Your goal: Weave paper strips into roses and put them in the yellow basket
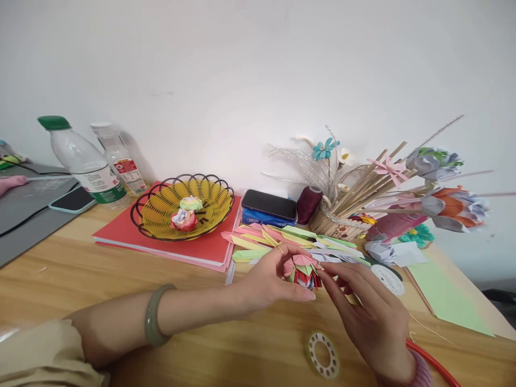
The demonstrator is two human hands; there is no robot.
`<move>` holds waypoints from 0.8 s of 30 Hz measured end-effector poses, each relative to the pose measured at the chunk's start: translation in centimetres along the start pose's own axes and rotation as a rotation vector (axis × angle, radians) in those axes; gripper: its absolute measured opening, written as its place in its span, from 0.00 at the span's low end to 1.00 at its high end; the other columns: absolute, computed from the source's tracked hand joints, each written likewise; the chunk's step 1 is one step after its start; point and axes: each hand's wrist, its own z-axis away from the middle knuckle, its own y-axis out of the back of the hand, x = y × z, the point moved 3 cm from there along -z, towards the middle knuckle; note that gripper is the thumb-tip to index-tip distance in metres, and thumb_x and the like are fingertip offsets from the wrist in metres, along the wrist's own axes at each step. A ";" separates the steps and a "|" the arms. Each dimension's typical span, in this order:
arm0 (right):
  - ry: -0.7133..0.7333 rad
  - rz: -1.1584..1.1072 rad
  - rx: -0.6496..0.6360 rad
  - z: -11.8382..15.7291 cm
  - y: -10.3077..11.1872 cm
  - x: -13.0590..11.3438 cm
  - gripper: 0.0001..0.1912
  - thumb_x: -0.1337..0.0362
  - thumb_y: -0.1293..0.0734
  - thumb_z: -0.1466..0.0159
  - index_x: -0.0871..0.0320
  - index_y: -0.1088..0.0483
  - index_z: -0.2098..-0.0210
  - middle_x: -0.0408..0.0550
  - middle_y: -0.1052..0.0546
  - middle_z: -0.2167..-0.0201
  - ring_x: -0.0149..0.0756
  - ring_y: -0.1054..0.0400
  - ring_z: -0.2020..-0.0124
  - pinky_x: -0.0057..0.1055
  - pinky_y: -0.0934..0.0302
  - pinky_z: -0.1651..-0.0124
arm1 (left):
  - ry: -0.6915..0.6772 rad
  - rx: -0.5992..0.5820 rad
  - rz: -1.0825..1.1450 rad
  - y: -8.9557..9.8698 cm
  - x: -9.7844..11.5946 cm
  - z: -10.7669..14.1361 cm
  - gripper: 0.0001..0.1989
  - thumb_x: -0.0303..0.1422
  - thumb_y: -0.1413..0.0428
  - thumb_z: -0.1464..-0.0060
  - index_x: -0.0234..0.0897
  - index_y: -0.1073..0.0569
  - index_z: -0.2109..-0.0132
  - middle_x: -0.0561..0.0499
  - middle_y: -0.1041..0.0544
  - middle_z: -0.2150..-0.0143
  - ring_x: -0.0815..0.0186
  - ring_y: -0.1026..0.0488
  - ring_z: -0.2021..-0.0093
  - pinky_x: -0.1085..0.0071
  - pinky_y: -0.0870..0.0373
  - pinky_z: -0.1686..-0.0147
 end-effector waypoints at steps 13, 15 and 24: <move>0.110 0.160 0.066 0.4 0.2 -0.1 0.12 0.72 0.34 0.43 0.56 0.33 0.60 0.46 0.24 0.71 0.32 0.30 0.72 0.29 0.36 0.69 | -0.020 -0.011 0.016 -0.2 0.0 0.0 0.25 0.25 0.34 0.70 0.37 0.34 0.61 0.52 0.31 0.60 0.68 0.34 0.60 0.70 0.38 0.60; 0.132 0.140 0.053 0.2 0.2 -0.2 0.13 0.73 0.34 0.44 0.56 0.33 0.59 0.47 0.24 0.71 0.32 0.30 0.71 0.30 0.36 0.68 | -0.021 -0.013 0.018 -0.2 0.0 0.0 0.25 0.25 0.34 0.70 0.37 0.35 0.61 0.52 0.31 0.59 0.68 0.34 0.60 0.70 0.39 0.61; 0.157 0.068 0.011 0.6 0.1 -0.3 0.16 0.76 0.35 0.44 0.58 0.34 0.57 0.47 0.25 0.70 0.32 0.31 0.71 0.30 0.36 0.68 | -0.006 -0.018 -0.004 -0.2 0.1 0.1 0.25 0.24 0.35 0.69 0.36 0.35 0.61 0.51 0.32 0.60 0.69 0.34 0.61 0.72 0.39 0.61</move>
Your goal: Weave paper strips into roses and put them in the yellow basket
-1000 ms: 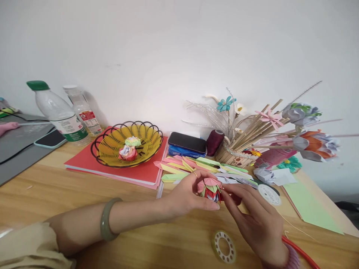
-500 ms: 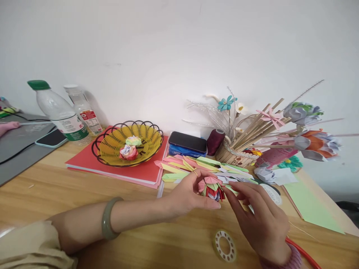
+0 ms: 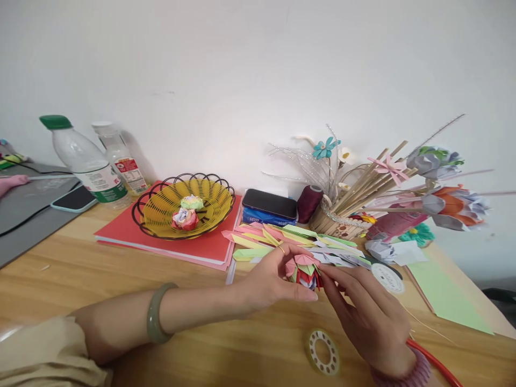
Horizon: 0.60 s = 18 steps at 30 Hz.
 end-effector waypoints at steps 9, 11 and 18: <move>-0.320 -0.274 -0.079 -1.0 -0.4 0.9 0.03 0.68 0.37 0.40 0.56 0.33 0.66 0.44 0.28 0.73 0.30 0.34 0.74 0.26 0.38 0.75 | 0.024 0.022 -0.024 0.0 -0.1 0.1 0.25 0.24 0.35 0.70 0.36 0.35 0.61 0.52 0.32 0.61 0.68 0.34 0.62 0.70 0.39 0.61; -0.371 -0.279 -0.074 -1.0 -0.5 1.1 0.01 0.67 0.36 0.40 0.56 0.34 0.67 0.43 0.29 0.75 0.29 0.36 0.76 0.26 0.40 0.77 | 0.021 0.020 -0.020 0.0 0.0 0.1 0.25 0.24 0.35 0.69 0.36 0.35 0.60 0.52 0.32 0.60 0.68 0.34 0.61 0.70 0.39 0.61; -0.046 -0.053 -0.011 -0.3 -0.1 0.2 0.13 0.75 0.35 0.44 0.56 0.34 0.60 0.46 0.26 0.70 0.31 0.32 0.70 0.28 0.36 0.68 | 0.018 0.018 -0.002 0.2 -0.2 0.0 0.25 0.23 0.35 0.69 0.36 0.36 0.61 0.53 0.32 0.61 0.70 0.35 0.63 0.71 0.40 0.61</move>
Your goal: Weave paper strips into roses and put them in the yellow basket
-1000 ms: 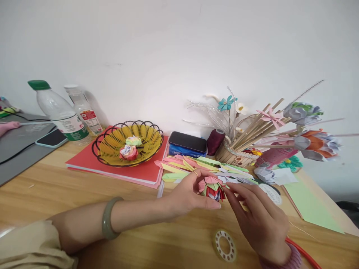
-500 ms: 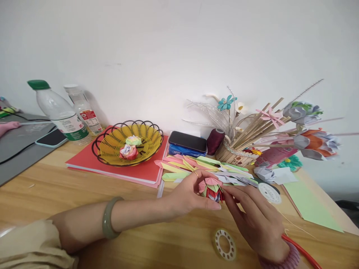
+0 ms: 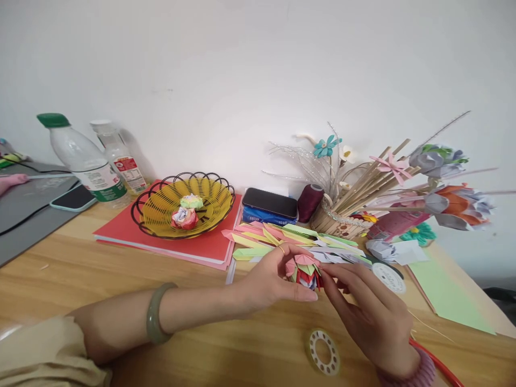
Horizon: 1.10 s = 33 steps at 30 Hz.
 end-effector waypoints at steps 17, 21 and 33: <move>0.135 0.147 -0.073 0.3 0.0 0.2 0.16 0.74 0.34 0.43 0.59 0.35 0.56 0.46 0.25 0.71 0.31 0.31 0.70 0.27 0.37 0.67 | 0.010 0.016 -0.034 -0.1 0.2 0.0 0.24 0.21 0.37 0.68 0.35 0.35 0.61 0.52 0.32 0.61 0.71 0.35 0.63 0.73 0.40 0.61; 0.097 0.110 -0.077 0.1 0.0 0.3 0.14 0.73 0.36 0.42 0.57 0.35 0.56 0.46 0.25 0.71 0.31 0.32 0.71 0.27 0.37 0.67 | 0.013 0.019 -0.047 0.0 0.3 0.0 0.23 0.21 0.37 0.68 0.35 0.35 0.61 0.52 0.32 0.61 0.71 0.35 0.63 0.72 0.39 0.61; -0.833 -0.656 -0.374 -0.2 -1.3 2.5 0.10 0.58 0.38 0.42 0.58 0.33 0.75 0.40 0.36 0.83 0.26 0.45 0.82 0.24 0.50 0.81 | 0.047 -0.032 0.008 0.0 0.0 -0.1 0.22 0.26 0.36 0.66 0.34 0.33 0.60 0.53 0.29 0.69 0.73 0.33 0.72 0.73 0.37 0.70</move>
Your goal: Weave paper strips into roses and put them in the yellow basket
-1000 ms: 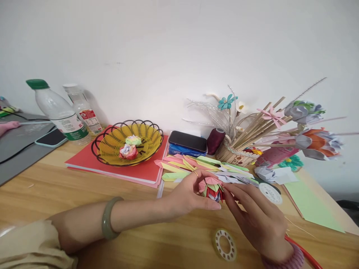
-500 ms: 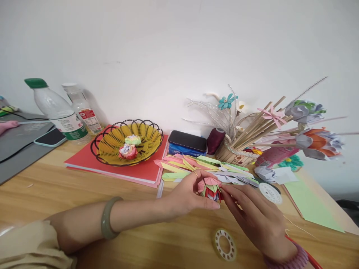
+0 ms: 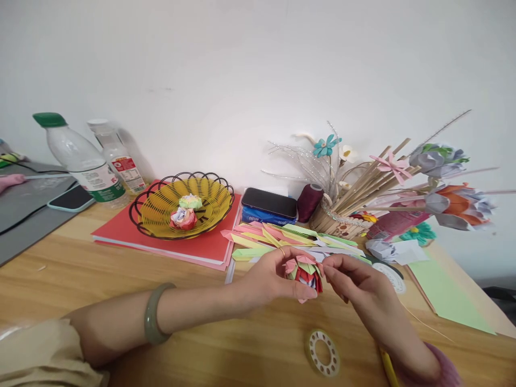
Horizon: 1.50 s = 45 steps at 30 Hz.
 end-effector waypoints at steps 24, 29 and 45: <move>-0.331 -0.570 -0.293 0.2 -1.0 -0.6 0.18 0.54 0.32 0.48 0.60 0.40 0.81 0.35 0.45 0.86 0.20 0.59 0.84 0.23 0.65 0.82 | 0.075 0.000 0.089 0.2 -0.1 0.2 0.23 0.44 0.38 0.62 0.33 0.30 0.61 0.50 0.27 0.72 0.70 0.29 0.76 0.73 0.34 0.73; -0.318 -0.611 -0.326 0.1 -1.0 -0.6 0.18 0.53 0.32 0.48 0.60 0.39 0.80 0.36 0.43 0.85 0.20 0.58 0.84 0.23 0.65 0.82 | 0.073 -0.032 0.121 0.3 0.0 0.1 0.22 0.47 0.42 0.57 0.32 0.28 0.62 0.50 0.27 0.73 0.69 0.29 0.76 0.73 0.33 0.74; 0.025 -0.145 0.072 0.8 -0.1 -0.9 0.14 0.54 0.36 0.43 0.57 0.37 0.77 0.38 0.41 0.84 0.25 0.50 0.82 0.23 0.54 0.81 | 0.025 0.093 0.099 0.5 0.4 0.0 0.19 0.43 0.40 0.58 0.35 0.30 0.62 0.49 0.28 0.65 0.70 0.33 0.68 0.73 0.36 0.69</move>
